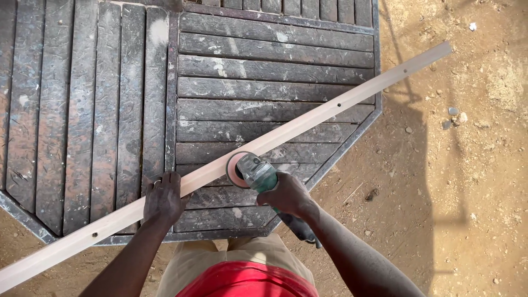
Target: Sanding a long wooden plank using an angle grinder with a sanding attachment
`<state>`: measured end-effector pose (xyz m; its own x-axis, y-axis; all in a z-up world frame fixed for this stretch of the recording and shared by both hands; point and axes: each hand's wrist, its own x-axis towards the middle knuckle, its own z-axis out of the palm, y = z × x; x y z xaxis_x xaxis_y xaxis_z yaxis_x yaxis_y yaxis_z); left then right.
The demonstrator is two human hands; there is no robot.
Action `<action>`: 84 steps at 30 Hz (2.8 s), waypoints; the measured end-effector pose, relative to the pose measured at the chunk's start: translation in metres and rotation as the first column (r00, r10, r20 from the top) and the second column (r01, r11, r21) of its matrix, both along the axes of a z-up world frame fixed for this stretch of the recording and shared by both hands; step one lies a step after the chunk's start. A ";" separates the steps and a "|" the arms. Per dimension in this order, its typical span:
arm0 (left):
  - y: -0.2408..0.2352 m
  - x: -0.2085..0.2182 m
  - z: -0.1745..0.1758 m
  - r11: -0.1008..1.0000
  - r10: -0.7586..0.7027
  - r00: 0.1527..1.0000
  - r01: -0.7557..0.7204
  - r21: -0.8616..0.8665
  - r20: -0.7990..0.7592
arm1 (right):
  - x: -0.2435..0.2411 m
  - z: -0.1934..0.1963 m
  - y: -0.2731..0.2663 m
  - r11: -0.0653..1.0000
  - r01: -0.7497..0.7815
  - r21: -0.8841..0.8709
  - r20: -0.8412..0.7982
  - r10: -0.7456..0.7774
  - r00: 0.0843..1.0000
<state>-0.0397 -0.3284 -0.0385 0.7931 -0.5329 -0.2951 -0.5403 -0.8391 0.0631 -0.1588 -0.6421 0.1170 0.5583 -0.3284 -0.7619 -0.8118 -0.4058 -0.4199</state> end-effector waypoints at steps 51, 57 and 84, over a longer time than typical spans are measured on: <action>0.060 -0.003 0.018 0.977 -0.019 0.986 -0.017 -0.215 -0.167 | -0.034 0.046 0.054 0.967 0.209 -0.145 -0.013 -0.213 0.977; 0.203 -0.017 0.004 0.987 -0.047 0.998 0.042 -0.158 -0.029 | -0.090 0.079 0.021 0.865 0.367 -0.342 -0.011 -0.395 0.919; 0.145 -0.026 0.022 0.997 -0.078 0.981 0.080 0.001 -0.177 | -0.014 0.016 0.150 0.982 0.102 -0.157 -0.126 -0.122 0.984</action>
<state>-0.0657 -0.1837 -0.0165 0.6836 -0.5887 -0.4315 -0.5859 -0.7951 0.1567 -0.1731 -0.4916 0.1330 0.4072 -0.4991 -0.7649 -0.9005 -0.3591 -0.2451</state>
